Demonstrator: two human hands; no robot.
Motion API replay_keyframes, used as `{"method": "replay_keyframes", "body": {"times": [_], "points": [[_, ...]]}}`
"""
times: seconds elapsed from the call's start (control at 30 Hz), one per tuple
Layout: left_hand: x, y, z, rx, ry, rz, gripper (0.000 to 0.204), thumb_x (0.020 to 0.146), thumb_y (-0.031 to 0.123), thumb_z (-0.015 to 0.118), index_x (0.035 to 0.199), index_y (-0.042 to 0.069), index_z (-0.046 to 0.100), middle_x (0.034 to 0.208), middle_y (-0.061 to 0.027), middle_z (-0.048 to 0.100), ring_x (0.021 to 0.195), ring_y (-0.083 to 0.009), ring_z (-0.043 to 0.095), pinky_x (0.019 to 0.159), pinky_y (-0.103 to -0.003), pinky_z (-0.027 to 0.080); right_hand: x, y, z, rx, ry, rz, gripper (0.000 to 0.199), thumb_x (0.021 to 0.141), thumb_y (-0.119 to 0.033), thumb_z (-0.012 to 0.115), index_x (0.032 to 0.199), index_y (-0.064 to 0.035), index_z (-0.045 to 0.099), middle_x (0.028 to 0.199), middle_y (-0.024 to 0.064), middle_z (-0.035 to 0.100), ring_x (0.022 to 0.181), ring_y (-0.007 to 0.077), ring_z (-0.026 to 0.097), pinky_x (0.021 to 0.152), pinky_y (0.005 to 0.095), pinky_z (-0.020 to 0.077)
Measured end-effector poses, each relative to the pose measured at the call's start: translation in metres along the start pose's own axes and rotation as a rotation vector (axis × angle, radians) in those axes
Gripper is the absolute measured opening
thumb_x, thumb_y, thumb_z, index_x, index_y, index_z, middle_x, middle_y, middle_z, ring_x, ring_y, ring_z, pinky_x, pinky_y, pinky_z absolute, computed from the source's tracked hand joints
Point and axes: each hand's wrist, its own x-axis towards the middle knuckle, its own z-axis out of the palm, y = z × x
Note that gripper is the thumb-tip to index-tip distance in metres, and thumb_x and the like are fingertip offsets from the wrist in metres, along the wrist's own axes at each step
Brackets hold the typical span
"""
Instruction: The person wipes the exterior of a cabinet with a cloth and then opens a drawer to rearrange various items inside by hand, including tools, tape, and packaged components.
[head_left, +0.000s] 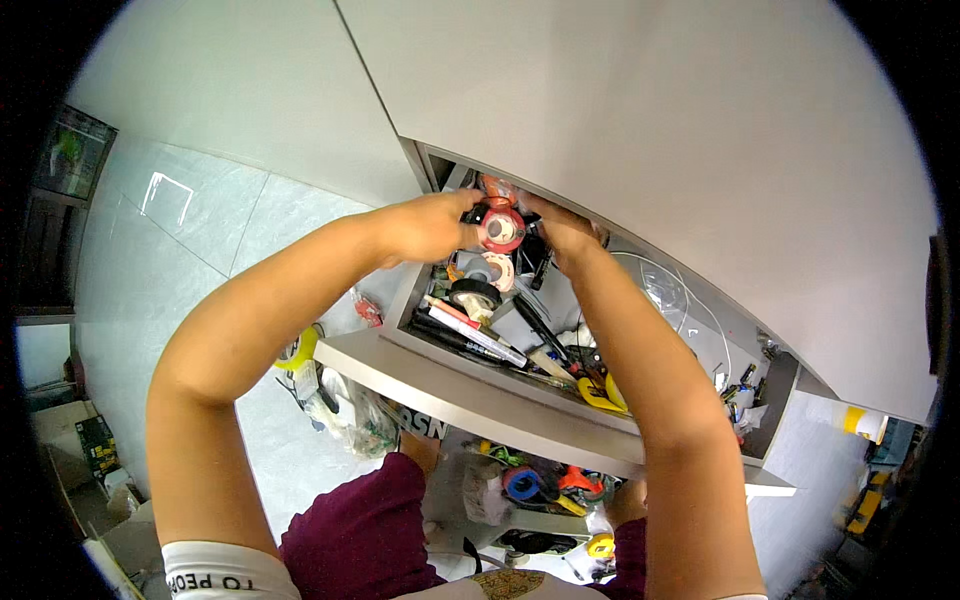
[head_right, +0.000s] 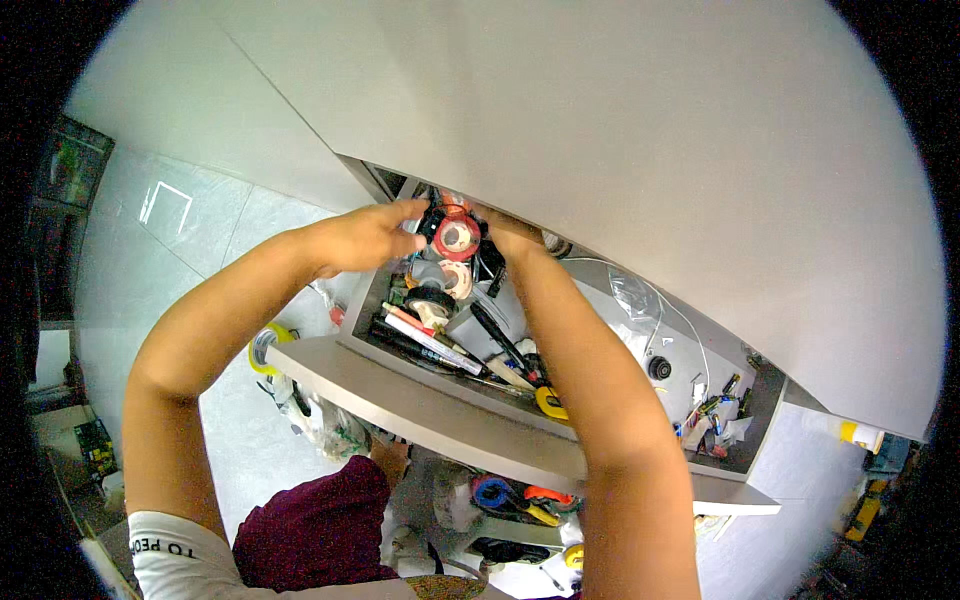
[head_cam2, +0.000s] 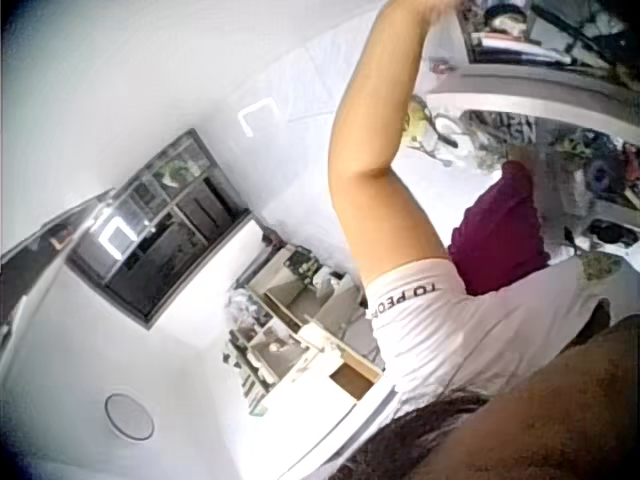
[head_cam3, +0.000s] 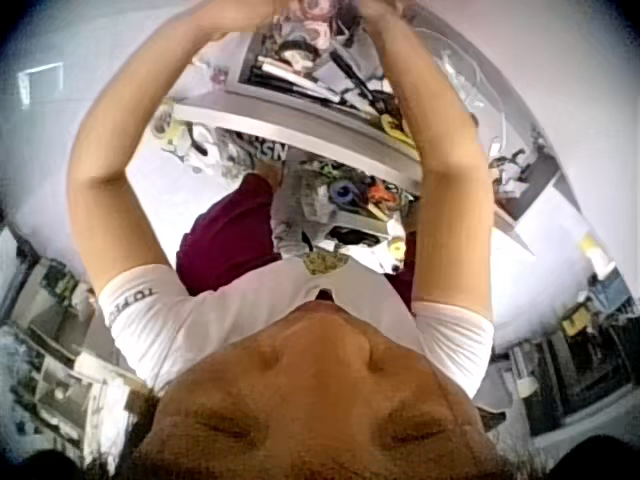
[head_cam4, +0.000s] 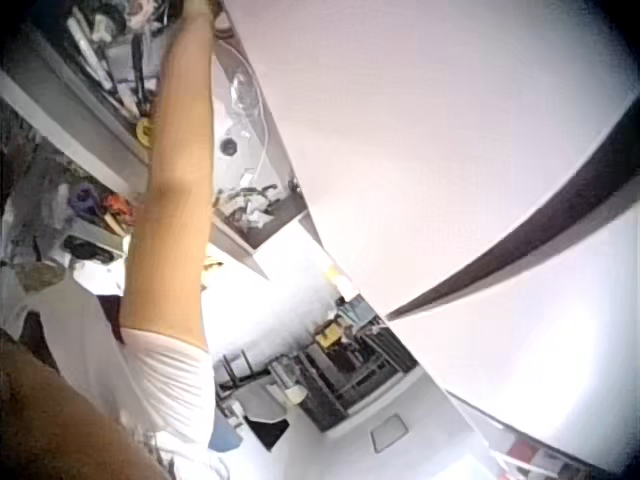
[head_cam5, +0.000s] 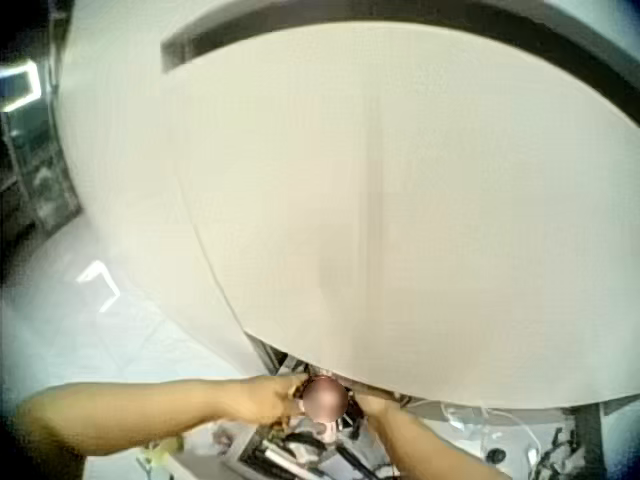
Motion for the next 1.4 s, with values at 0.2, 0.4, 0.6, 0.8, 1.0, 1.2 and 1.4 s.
{"method": "replay_keyframes", "body": {"times": [0.2, 0.4, 0.6, 0.8, 1.0, 1.2, 1.4], "points": [[0.023, -0.001, 0.002, -0.417, 0.032, -0.046, 0.059, 0.09, 0.023, 0.057, 0.139, 0.0, 0.032, 0.137, -0.0134, 0.043, 0.116, -0.0209, 0.045, 0.096, -0.031, 0.036, 0.007, -0.022, 0.015, -0.049, -0.283, 0.064, 0.077, 0.07, -0.049, 0.072, 0.131, -0.0104, 0.047, 0.136, 0.012, 0.044, 0.124, 0.0285, 0.04, 0.104, 0.0383, 0.0307], [0.022, -0.011, 0.005, -0.383, -0.002, -0.011, 0.06, 0.091, 0.02, 0.055, 0.14, -0.003, 0.03, 0.141, -0.0162, 0.038, 0.13, -0.0239, 0.035, 0.107, -0.031, 0.026, -0.031, -0.049, 0.007, -0.042, -0.392, 0.236, 0.076, 0.067, -0.045, 0.07, 0.128, -0.0036, 0.052, 0.131, 0.0175, 0.051, 0.122, 0.0285, 0.046, 0.103, 0.0323, 0.0334], [0.028, -0.021, 0.005, -0.316, 0.028, -0.02, 0.068, 0.09, 0.022, 0.058, 0.141, -0.006, 0.024, 0.135, -0.019, 0.043, 0.123, -0.0233, 0.041, 0.104, -0.031, 0.03, -0.027, -0.022, 0.015, 0.096, -0.351, 0.478, 0.073, 0.062, -0.041, 0.076, 0.118, 0.0013, 0.057, 0.122, 0.0144, 0.055, 0.113, 0.0258, 0.048, 0.097, 0.0392, 0.0345], [0.032, -0.005, -0.004, -0.305, -0.044, -0.066, 0.066, 0.085, 0.024, 0.062, 0.138, -0.002, 0.033, 0.122, -0.0113, 0.054, 0.113, -0.0202, 0.048, 0.097, -0.03, 0.035, -0.023, -0.033, -0.001, 0.173, -0.711, 0.47, 0.073, 0.061, -0.043, 0.076, 0.122, -0.0083, 0.057, 0.13, 0.0133, 0.05, 0.126, 0.025, 0.034, 0.106, 0.0422, 0.0165], [0.034, -0.019, 0.0, -0.306, 0.018, -0.057, 0.062, 0.086, 0.024, 0.06, 0.138, 0.001, 0.035, 0.138, -0.0092, 0.045, 0.122, -0.0176, 0.043, 0.095, -0.028, 0.035, -0.033, -0.041, 0.001, 0.026, -0.466, 0.453, 0.1, 0.057, -0.045, 0.082, 0.135, 0.0013, 0.039, 0.139, 0.0181, 0.042, 0.131, 0.0276, 0.033, 0.107, 0.041, 0.0217], [0.016, -0.015, -0.008, -0.376, -0.129, 0.161, 0.058, 0.09, 0.03, 0.058, 0.137, 0.003, 0.038, 0.135, -0.0083, 0.047, 0.124, -0.0168, 0.041, 0.1, -0.028, 0.032, -0.048, -0.067, -0.034, -0.06, -0.579, 0.497, 0.08, 0.066, -0.051, 0.077, 0.126, -0.0026, 0.053, 0.13, 0.016, 0.052, 0.131, 0.0271, 0.033, 0.109, 0.0467, 0.0086], [-0.014, -0.01, -0.014, -0.453, -0.374, 0.135, 0.056, 0.091, 0.029, 0.058, 0.138, 0.006, 0.039, 0.133, -0.009, 0.049, 0.119, -0.0177, 0.047, 0.099, -0.034, 0.038, -0.083, -0.105, -0.064, -0.041, -0.619, 0.332, 0.055, 0.064, -0.021, 0.084, 0.11, -0.0005, 0.062, 0.102, 0.0098, 0.065, 0.093, 0.0178, 0.059, 0.087, 0.0309, 0.0453]]}}
